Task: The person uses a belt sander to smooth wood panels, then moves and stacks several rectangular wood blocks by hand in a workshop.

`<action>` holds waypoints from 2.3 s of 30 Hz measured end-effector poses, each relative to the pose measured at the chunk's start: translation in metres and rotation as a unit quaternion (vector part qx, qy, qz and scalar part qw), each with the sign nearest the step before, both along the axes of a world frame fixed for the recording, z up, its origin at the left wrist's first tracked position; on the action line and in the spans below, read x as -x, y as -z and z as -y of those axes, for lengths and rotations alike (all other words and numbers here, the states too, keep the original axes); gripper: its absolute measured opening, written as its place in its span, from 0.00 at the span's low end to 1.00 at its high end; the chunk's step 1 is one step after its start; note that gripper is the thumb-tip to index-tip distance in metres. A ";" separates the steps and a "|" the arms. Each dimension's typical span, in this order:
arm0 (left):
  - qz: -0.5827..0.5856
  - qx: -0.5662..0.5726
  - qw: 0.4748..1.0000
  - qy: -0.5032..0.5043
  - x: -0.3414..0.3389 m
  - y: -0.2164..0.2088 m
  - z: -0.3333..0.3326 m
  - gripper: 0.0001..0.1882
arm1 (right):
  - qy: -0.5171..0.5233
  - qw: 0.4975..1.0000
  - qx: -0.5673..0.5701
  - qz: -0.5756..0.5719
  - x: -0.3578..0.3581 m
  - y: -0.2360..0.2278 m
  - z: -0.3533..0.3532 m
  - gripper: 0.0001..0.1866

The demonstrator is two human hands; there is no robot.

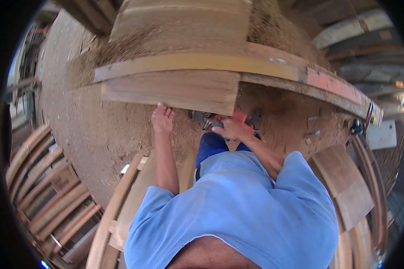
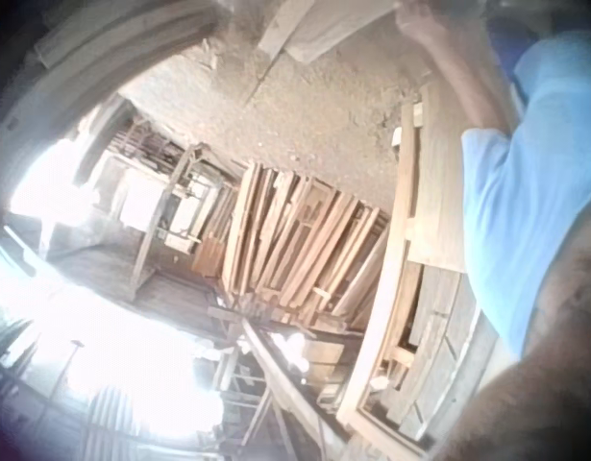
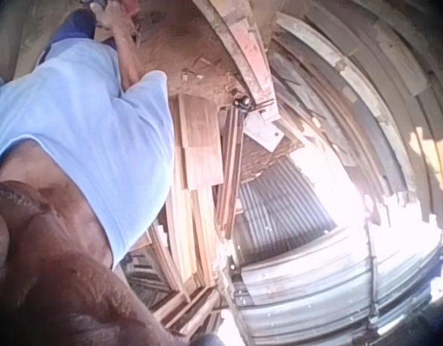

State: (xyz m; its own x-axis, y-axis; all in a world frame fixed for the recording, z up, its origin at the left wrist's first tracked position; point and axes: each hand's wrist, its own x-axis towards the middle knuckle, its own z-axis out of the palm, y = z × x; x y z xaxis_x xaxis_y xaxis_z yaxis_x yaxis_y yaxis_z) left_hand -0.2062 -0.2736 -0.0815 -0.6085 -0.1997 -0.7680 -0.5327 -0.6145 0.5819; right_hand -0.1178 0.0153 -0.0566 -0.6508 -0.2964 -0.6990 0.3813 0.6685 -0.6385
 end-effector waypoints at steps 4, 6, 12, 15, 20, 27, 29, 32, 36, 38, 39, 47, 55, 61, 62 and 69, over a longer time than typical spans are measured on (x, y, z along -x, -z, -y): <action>-0.089 -0.010 0.993 -0.071 0.014 0.032 -0.039 0.28 | 0.102 0.994 -0.006 0.027 -0.024 0.006 -0.099 0.36; -0.060 0.019 0.995 -0.079 0.016 0.023 -0.057 0.31 | 0.187 0.982 -0.020 -0.019 -0.056 0.034 -0.146 0.35; 0.084 0.346 0.931 -0.080 0.037 0.002 -0.095 0.38 | 0.319 0.939 -0.089 -0.091 -0.097 0.155 -0.269 0.24; 0.122 0.430 0.891 -0.079 0.036 -0.004 -0.112 0.40 | 0.345 0.929 -0.121 -0.055 -0.107 0.199 -0.314 0.23; 0.108 0.453 0.882 -0.067 0.028 0.002 -0.095 0.39 | 0.352 0.916 -0.179 0.072 -0.089 0.261 -0.366 0.22; 0.003 0.407 0.912 -0.048 0.009 0.023 -0.047 0.35 | 0.389 0.889 -0.239 0.041 -0.121 0.397 -0.402 0.20; -0.032 0.354 0.934 -0.046 0.031 0.016 -0.081 0.33 | 0.382 0.883 -0.268 0.036 -0.135 0.433 -0.401 0.19; -0.041 0.370 0.927 -0.043 0.025 -0.001 -0.095 0.30 | 0.348 0.893 -0.284 0.038 -0.129 0.480 -0.377 0.19; -0.081 0.387 0.919 -0.018 0.017 -0.003 -0.088 0.29 | 0.315 0.902 -0.292 0.047 -0.132 0.523 -0.349 0.18; -0.086 0.382 0.920 0.002 0.024 0.002 -0.094 0.28 | 0.315 0.895 -0.312 0.055 -0.152 0.533 -0.355 0.17; -0.085 0.383 0.920 0.008 0.023 0.000 -0.096 0.27 | 0.309 0.896 -0.315 0.054 -0.153 0.536 -0.354 0.17; -0.069 0.356 0.932 -0.021 0.029 0.005 -0.096 0.30 | 0.288 0.905 -0.312 -0.019 -0.170 0.488 -0.352 0.15; 0.007 0.446 0.892 -0.075 0.023 0.019 -0.075 0.36 | 0.283 0.951 -0.110 -0.068 -0.199 0.341 -0.289 0.10; -0.052 0.228 0.967 -0.095 -0.006 0.018 -0.124 0.34 | 0.294 0.949 -0.032 -0.105 -0.186 0.216 -0.240 0.07; -0.132 0.126 0.982 -0.047 -0.019 0.018 -0.166 0.36 | 0.306 0.941 -0.047 -0.137 -0.198 0.232 -0.256 0.09; -0.168 0.051 0.732 0.658 -0.166 0.013 -0.275 0.14 | 0.200 0.974 -0.065 -0.080 -0.086 0.096 -0.223 0.15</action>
